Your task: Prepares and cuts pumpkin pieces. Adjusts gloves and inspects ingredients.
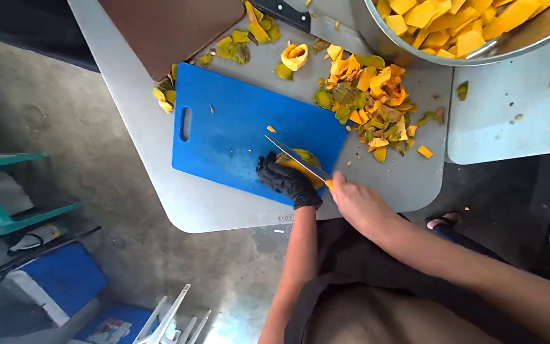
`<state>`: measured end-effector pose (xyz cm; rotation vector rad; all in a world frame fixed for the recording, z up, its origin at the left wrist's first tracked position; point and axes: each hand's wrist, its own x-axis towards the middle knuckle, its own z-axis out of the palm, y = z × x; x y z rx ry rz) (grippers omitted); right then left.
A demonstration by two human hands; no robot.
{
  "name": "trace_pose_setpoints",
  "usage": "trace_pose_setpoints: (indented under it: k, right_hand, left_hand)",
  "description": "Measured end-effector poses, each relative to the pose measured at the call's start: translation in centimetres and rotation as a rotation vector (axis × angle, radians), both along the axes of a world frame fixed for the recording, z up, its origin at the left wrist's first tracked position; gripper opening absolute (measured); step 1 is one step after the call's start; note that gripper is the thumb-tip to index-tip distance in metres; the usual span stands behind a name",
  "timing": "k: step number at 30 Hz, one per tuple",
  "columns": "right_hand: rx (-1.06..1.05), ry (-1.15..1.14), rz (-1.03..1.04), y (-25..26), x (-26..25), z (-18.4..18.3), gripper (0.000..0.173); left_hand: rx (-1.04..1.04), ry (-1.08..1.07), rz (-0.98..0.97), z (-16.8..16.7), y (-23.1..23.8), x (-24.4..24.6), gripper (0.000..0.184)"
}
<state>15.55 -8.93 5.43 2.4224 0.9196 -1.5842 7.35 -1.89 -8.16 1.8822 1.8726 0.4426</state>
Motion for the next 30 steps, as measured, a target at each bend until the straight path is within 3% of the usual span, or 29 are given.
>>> trace_pose_setpoints:
  k: [6, 8, 12, 16, 19, 22, 25, 27, 30]
  right_hand:
    - [0.005, 0.038, -0.007, 2.3, 1.4, -2.4, 0.034]
    - [0.028, 0.090, -0.020, 2.7, 1.9, -3.2, 0.034]
    - [0.009, 0.180, -0.153, -1.0, 2.8, -4.0, 0.040]
    - [-0.020, 0.169, -0.161, -0.4, 2.9, -5.6, 0.040]
    - [0.105, 0.247, -0.257, -1.9, 3.8, -7.7, 0.041]
    - [0.208, 0.248, -0.307, -2.5, 4.1, -8.5, 0.043]
    - [0.180, 0.146, -0.250, -1.4, 1.8, -7.6, 0.039]
    - [0.172, 0.129, -0.220, -0.4, 0.6, -7.5, 0.037]
    - [0.235, 0.327, -0.281, -0.1, 2.7, -8.8, 0.042]
  left_hand:
    - [0.019, -0.111, 0.117, -0.5, 0.5, -0.5, 0.048]
    - [0.031, -0.041, 0.078, -0.6, 0.7, -1.0, 0.047]
    - [-0.098, 0.070, 0.086, -0.1, 0.8, -0.2, 0.045]
    - [-0.028, 0.040, 0.106, 0.0, 1.2, 0.3, 0.042]
    - [0.012, -0.041, 0.098, 0.2, 1.2, -0.4, 0.043]
    - [0.086, -0.115, -0.120, 1.4, 0.8, -0.5, 0.042]
    - [0.145, -0.158, -0.345, 2.7, -0.1, 1.1, 0.033]
    - [0.185, -0.084, -0.387, 1.8, -0.8, 1.6, 0.038]
    - [0.197, -0.066, -0.390, 1.4, -0.1, 1.0, 0.042]
